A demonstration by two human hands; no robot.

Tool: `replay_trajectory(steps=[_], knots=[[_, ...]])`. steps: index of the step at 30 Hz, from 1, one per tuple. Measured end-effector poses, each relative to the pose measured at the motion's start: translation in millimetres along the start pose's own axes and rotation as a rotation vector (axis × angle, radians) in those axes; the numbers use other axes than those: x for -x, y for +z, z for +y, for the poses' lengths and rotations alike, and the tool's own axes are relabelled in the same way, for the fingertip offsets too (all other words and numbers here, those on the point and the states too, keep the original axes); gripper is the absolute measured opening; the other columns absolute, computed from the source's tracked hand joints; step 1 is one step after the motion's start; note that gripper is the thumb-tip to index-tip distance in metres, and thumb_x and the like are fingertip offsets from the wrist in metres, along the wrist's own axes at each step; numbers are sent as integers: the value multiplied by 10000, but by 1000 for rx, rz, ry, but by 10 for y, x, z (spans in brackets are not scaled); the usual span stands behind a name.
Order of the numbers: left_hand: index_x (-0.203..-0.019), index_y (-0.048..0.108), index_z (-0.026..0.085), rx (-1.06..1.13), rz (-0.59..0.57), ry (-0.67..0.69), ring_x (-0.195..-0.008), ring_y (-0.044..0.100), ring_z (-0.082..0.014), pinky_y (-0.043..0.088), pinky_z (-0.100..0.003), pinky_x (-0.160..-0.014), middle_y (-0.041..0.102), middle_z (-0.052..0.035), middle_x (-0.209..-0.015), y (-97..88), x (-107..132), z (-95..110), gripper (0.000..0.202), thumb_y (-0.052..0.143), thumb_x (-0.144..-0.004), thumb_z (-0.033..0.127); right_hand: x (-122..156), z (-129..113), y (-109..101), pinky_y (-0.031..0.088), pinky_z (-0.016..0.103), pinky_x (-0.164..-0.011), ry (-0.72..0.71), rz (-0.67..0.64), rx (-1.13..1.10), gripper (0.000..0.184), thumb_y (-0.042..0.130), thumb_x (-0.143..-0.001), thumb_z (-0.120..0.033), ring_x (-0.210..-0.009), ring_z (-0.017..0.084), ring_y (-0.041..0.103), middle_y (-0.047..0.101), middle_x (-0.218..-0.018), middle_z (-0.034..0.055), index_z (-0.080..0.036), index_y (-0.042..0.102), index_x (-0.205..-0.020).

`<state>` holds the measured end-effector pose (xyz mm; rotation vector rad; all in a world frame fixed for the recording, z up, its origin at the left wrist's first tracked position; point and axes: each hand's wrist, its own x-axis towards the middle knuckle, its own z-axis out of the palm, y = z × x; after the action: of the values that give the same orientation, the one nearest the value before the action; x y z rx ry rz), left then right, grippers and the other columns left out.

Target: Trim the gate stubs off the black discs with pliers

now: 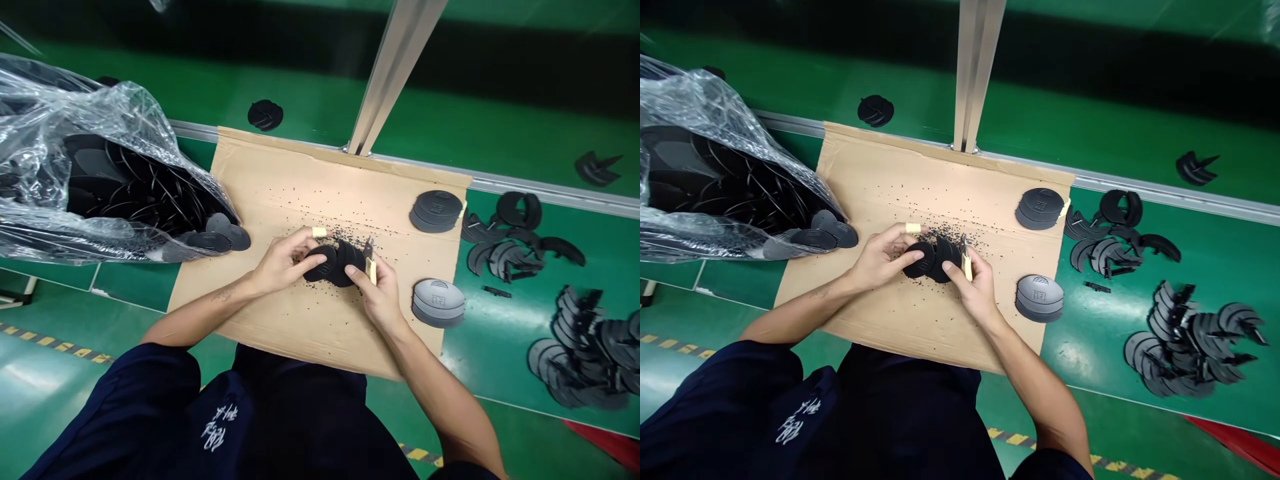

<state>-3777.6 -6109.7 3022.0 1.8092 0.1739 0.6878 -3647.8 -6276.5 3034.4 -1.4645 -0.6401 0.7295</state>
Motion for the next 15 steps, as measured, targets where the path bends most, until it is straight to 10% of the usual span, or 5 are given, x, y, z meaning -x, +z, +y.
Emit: replay_trajectory(steps=[9, 15], knots=[[-1051, 735, 170, -205, 187, 170, -492, 457, -50, 432, -171, -533, 545, 70, -590, 78, 8, 17, 163, 724, -955, 301, 54, -1, 41, 569, 353, -825, 89, -50, 15, 417, 813, -806, -590, -848, 205, 664, 737, -946, 24, -237, 724, -1010], [-1143, 704, 158, -184, 116, 52, -698, 636, -109, 516, -218, -667, 757, -56, -955, 128, 41, -24, 286, 619, -1012, 399, 69, -48, 74, 570, 375, -941, 58, -59, 10, 487, 822, -797, -593, -984, 228, 690, 758, -1106, 47, -238, 732, -1118]])
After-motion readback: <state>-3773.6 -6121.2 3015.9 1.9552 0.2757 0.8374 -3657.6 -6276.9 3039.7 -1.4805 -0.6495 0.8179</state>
